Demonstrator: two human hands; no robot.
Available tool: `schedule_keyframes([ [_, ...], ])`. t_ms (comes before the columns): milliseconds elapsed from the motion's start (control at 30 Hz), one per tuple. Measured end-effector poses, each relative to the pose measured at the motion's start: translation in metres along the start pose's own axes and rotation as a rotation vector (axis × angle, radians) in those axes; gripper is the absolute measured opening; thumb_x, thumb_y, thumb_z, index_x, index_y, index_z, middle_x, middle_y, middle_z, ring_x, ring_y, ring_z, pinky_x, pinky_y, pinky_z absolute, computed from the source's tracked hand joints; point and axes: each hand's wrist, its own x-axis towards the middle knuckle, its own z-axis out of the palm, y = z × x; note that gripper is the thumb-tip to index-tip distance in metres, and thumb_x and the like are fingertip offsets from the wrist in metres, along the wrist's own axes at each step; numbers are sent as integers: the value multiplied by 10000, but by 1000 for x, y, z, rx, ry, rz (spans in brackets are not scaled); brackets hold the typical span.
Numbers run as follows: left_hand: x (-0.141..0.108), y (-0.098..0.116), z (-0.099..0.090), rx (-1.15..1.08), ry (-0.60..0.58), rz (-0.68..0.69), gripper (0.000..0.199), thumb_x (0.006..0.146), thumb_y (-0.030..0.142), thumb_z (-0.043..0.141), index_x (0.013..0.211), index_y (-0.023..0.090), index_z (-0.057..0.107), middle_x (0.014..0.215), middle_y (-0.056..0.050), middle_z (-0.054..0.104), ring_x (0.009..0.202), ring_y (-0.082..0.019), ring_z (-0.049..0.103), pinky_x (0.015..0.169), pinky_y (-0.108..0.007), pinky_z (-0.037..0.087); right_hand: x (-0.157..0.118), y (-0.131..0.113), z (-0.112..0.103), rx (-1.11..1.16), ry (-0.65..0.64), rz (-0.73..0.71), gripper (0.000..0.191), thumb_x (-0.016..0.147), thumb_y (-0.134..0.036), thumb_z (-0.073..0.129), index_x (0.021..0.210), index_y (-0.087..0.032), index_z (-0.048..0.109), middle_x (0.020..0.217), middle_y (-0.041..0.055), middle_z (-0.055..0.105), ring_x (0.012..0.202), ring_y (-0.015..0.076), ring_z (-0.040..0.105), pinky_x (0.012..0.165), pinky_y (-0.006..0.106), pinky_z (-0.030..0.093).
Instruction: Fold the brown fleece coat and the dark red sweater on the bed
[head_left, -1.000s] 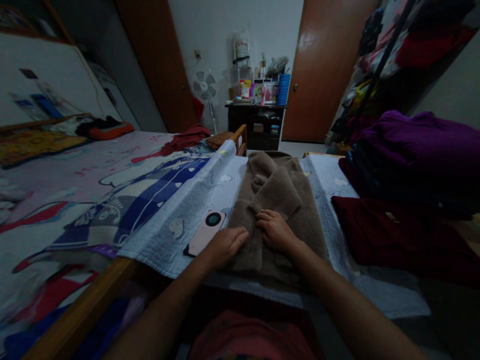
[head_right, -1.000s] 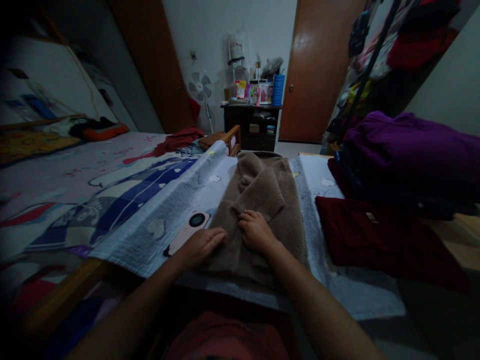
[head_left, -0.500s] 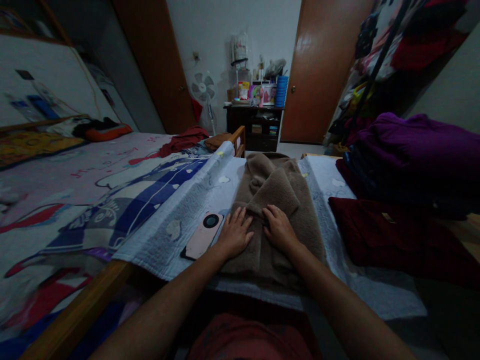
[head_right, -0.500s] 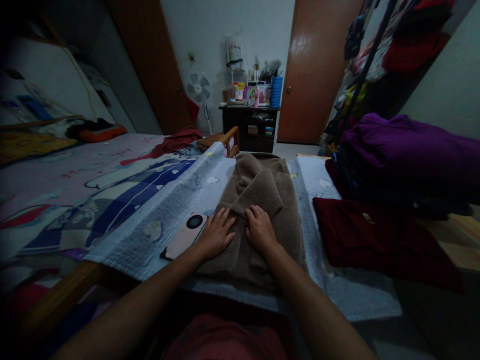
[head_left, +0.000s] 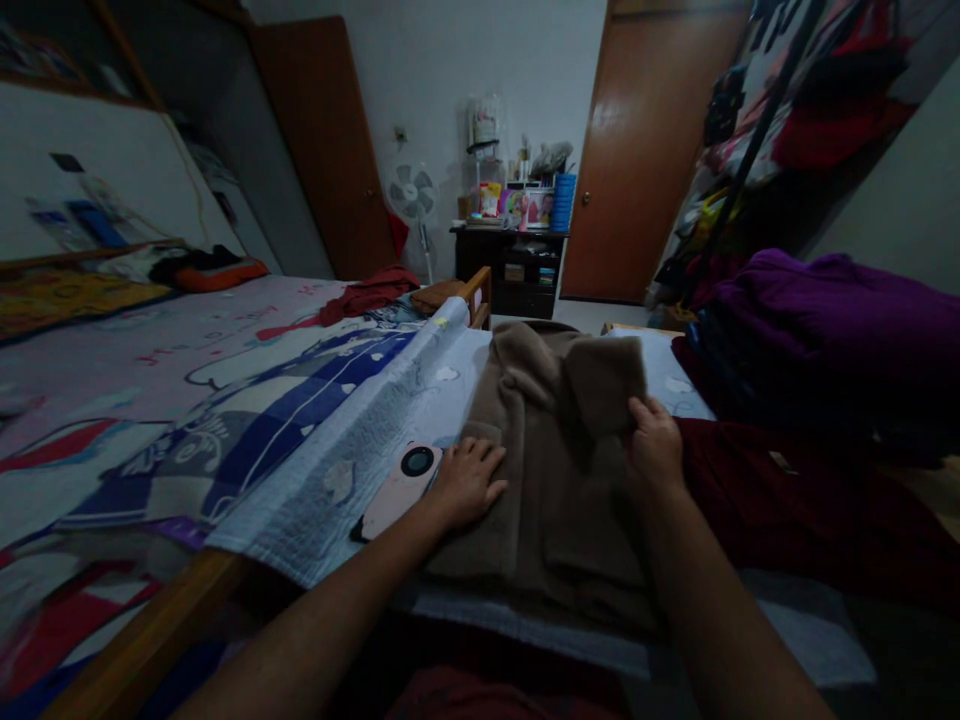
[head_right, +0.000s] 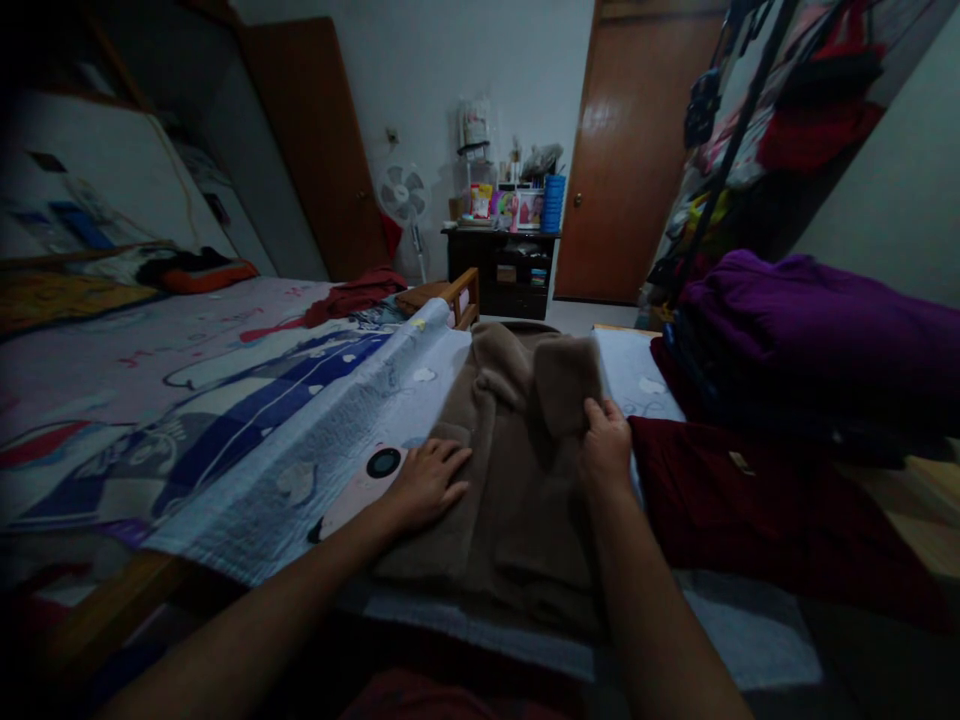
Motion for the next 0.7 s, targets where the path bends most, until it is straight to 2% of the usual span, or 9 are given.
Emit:
schedule_keyframes([
  [100,29,-17,-7,-33,45,-28,392,941,378,456,1299,239,536,1305,-76,580,1202,-245,501,1026,-410,393,24,-9,-19,-79,135,-104,417,681,-328,611,1068,-180,557,933,26,642,820,174,613,790,354,513],
  [200,57,-33,0,-29,63,-84,415,933,345,464,1320,205,518,1465,-88,457,1367,-251,366,1127,-421,287,36,-17,-36,-535,269,-348,572,672,-220,549,1233,-130,481,1111,135,599,1001,264,592,886,456,473],
  [267,71,-39,7,-45,-12,-96,493,922,389,479,1369,181,476,1524,-102,385,1423,-274,290,1145,-448,260,36,-24,-38,-887,360,-565,662,674,-178,515,1325,-109,422,1299,217,493,1201,348,482,979,548,387],
  [333,81,-40,14,-53,-96,-82,552,905,450,492,1387,183,462,1525,-108,385,1428,-300,283,1131,-477,280,33,-28,-30,-1166,388,-720,622,713,-174,498,1331,-128,445,1426,227,375,1325,387,338,1041,606,279],
  [400,90,-38,16,-46,-137,-53,531,892,470,500,1347,197,506,1464,-109,468,1386,-300,363,1105,-470,321,31,-27,-14,-1333,283,-758,508,759,-186,488,1265,-154,521,1465,199,345,1361,395,271,1064,631,208],
  [500,107,-35,13,-36,-151,-47,379,920,423,450,1176,200,620,1248,-106,635,1184,-262,573,996,-393,434,36,-14,18,-1443,-44,-684,407,798,-191,482,1188,-148,590,1432,184,415,1340,368,317,1084,590,204],
  [567,121,-35,12,-29,-152,-75,336,946,368,394,1095,201,645,1141,-104,680,1066,-250,636,903,-364,481,44,0,41,-1465,-272,-602,403,839,-200,463,1218,-145,586,1418,178,454,1323,338,362,1092,541,233],
  [633,136,-38,14,-19,-140,-122,343,954,311,365,1169,197,606,1135,-114,684,1040,-256,648,864,-368,491,53,16,62,-1485,-446,-533,409,886,-236,444,1269,-154,564,1442,162,453,1350,329,346,1102,530,232],
  [700,147,-42,19,-9,-124,-178,431,938,270,384,1348,165,471,1151,-140,680,1042,-268,648,856,-382,489,62,33,80,-1499,-559,-484,429,913,-271,441,1319,-164,531,1475,144,433,1377,326,323,1105,528,235],
])
